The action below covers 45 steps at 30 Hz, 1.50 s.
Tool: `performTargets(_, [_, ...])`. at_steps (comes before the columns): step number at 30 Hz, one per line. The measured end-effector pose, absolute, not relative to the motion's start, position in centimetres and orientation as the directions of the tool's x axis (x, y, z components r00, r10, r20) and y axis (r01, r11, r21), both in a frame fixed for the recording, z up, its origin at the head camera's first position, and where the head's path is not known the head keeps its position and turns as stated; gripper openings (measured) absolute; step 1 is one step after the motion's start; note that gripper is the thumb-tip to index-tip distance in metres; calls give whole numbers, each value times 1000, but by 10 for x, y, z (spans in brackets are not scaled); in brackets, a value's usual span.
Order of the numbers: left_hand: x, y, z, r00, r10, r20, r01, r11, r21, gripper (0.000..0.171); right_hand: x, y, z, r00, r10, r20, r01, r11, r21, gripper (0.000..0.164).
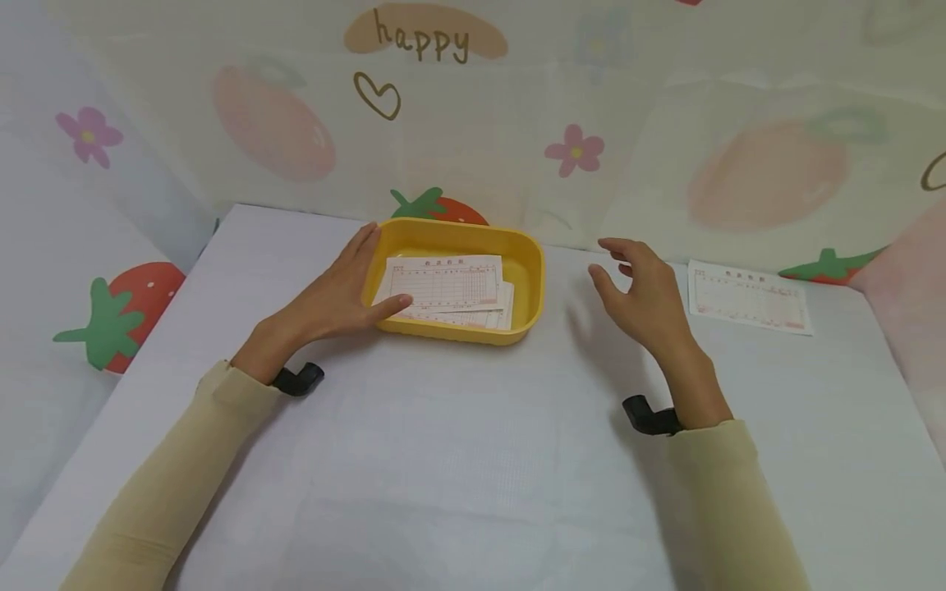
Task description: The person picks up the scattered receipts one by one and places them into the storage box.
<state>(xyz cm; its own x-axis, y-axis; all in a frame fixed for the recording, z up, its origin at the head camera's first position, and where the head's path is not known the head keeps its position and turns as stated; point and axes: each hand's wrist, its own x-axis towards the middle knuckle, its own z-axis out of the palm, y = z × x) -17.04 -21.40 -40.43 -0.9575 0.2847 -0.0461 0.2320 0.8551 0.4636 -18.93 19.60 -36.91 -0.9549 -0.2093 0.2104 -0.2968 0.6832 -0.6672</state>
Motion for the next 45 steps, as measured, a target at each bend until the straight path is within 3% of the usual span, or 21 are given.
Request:
performTargets(6, [-171,-215,-403,-958,283,-55,229,862,452,116,-191,216,-371,-966,-163,203,-258,698,-668,52])
performTargets(17, [-169,-213,-405,-959,278,-54,218,846,486,118,-188,256,-381,-984,-173,34,-156,767,-622,61])
performTargets(29, [-171,-213,-406,-959,275,-63,211,847,489,117,-188,273,-391,-983,-180,34,-165,786,-595,59])
performTargets(45, [-170,-213,-406,-956,288,-45,233,849,474,116,-199,308,-397,-994,-105,-27,-71,818,-571,64])
